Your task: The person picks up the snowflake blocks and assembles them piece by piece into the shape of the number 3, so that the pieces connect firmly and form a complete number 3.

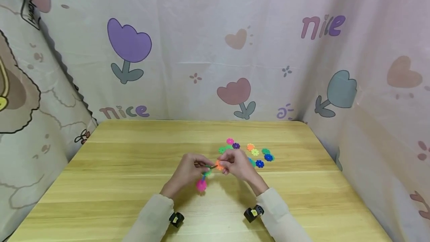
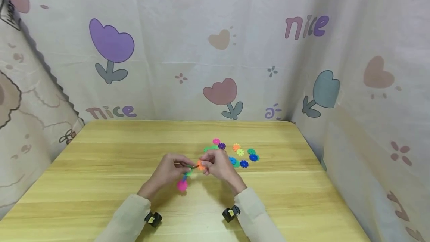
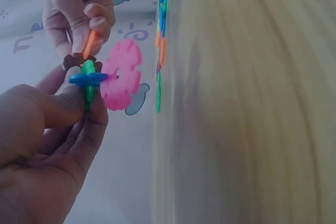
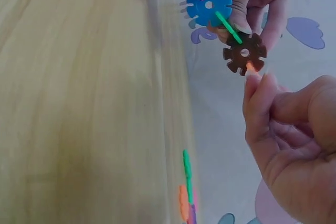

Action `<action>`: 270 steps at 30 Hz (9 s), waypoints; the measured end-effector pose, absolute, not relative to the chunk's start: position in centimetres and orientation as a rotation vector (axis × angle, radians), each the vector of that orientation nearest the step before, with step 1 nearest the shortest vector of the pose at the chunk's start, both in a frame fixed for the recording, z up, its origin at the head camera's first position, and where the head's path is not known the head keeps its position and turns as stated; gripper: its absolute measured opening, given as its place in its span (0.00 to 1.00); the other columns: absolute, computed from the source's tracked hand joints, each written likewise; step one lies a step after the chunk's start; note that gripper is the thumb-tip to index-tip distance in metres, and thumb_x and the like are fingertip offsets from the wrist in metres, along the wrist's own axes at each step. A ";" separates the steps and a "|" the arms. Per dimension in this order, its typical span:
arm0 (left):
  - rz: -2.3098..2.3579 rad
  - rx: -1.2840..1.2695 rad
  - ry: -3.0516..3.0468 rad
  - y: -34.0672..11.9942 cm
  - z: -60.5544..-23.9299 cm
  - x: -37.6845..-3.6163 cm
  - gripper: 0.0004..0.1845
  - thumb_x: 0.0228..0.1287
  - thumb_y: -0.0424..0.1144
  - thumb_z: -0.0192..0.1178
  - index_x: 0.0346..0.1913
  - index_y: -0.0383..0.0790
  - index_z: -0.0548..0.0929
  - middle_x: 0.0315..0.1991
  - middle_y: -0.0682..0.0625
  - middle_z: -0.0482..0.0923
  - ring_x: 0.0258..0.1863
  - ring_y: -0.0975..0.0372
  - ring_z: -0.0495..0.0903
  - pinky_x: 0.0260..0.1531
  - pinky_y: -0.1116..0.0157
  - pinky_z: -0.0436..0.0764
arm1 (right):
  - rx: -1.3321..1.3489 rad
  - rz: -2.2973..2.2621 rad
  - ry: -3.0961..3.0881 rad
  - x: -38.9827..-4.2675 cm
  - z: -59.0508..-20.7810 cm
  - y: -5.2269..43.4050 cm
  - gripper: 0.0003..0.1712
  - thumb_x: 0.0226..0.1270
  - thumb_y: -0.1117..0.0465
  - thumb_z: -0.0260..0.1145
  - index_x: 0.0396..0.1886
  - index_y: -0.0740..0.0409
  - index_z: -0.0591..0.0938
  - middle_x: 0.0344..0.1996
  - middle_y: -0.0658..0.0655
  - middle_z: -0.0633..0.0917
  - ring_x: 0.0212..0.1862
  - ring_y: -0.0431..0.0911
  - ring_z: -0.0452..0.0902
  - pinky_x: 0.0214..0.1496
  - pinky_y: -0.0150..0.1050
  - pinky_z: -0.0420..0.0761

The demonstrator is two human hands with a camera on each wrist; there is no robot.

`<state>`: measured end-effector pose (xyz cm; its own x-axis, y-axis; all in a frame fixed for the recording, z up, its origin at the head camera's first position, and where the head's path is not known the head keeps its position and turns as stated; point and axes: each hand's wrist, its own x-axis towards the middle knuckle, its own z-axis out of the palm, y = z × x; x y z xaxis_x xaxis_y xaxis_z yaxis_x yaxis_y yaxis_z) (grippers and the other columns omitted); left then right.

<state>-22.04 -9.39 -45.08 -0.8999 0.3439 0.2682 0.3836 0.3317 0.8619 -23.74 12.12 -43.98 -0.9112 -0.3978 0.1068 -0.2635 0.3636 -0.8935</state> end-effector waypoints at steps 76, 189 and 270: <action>-1.896 -0.551 -2.785 -11.7 -45.6 -24.7 0.24 0.76 0.45 0.61 0.71 0.49 0.75 0.54 0.38 0.84 0.43 0.57 0.86 0.36 0.58 0.90 | -0.645 -0.695 2.824 -29.6 -44.3 16.1 0.10 0.57 0.72 0.78 0.34 0.59 0.86 0.29 0.53 0.83 0.34 0.42 0.73 0.41 0.35 0.77; -1.863 -0.602 -2.791 -12.9 -45.2 -24.8 0.23 0.80 0.39 0.55 0.72 0.38 0.72 0.47 0.34 0.84 0.36 0.59 0.81 0.31 0.66 0.83 | -0.769 -0.714 2.872 -31.8 -44.2 17.4 0.09 0.63 0.72 0.74 0.43 0.64 0.88 0.40 0.61 0.90 0.39 0.47 0.86 0.49 0.44 0.89; -1.835 -0.719 -2.793 -11.8 -44.8 -24.6 0.19 0.80 0.41 0.55 0.61 0.30 0.81 0.44 0.33 0.85 0.29 0.62 0.74 0.27 0.71 0.77 | -0.938 -1.137 2.600 -29.0 -40.2 11.4 0.09 0.74 0.71 0.64 0.47 0.62 0.88 0.34 0.57 0.89 0.29 0.39 0.79 0.34 0.30 0.83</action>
